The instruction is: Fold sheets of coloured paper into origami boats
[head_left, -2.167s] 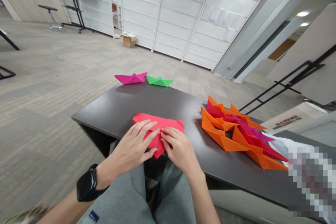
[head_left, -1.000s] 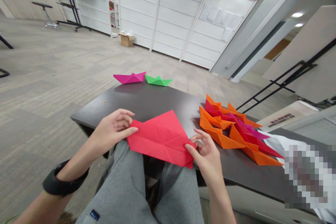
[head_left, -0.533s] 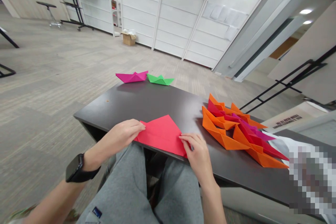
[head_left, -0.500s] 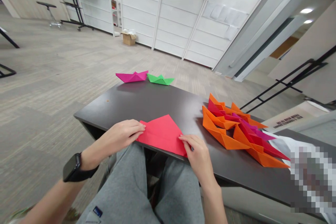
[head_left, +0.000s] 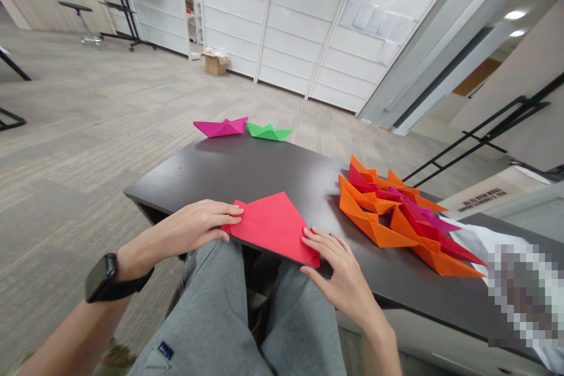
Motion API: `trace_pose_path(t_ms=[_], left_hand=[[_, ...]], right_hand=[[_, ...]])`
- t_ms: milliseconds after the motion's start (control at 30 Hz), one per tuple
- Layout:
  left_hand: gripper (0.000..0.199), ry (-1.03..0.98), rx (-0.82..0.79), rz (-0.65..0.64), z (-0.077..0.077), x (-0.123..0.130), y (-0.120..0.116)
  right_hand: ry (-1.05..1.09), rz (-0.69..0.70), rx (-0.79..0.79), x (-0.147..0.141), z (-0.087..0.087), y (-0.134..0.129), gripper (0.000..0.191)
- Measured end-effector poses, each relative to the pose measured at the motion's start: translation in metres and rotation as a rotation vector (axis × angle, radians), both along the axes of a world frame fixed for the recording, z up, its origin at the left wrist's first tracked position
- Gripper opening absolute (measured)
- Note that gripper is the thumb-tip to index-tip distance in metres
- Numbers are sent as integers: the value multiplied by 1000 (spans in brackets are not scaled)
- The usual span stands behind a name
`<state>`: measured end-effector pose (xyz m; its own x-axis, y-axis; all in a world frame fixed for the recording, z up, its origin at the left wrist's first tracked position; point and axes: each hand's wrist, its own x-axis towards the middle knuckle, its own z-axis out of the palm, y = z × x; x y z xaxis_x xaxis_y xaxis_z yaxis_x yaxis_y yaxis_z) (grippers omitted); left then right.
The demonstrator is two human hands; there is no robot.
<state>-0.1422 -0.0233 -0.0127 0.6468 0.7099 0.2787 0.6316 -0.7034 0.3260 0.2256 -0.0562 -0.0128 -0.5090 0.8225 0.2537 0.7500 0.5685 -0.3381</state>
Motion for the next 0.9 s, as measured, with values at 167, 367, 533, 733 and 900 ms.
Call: trace_pose_path(t_ms=[167,367,533,733,900], left_hand=[[28,-30,-22,-3,5,1,-3],[29,-121,-20,124,7,18,-3],[25,-286,-2,297,-1,36,0],[20,-230,160,323,-5,43,-3],[40,85,213,73,0,61,-21]], right_hand=[[71,26,-18,2,3,-1,27],[197,-66,20,-4,1,1,23],[256,-240,79,-10,-6,7,19],[222,-379,126,-15,-11,9,21],[116,-382,189,-26,-2,7,17]])
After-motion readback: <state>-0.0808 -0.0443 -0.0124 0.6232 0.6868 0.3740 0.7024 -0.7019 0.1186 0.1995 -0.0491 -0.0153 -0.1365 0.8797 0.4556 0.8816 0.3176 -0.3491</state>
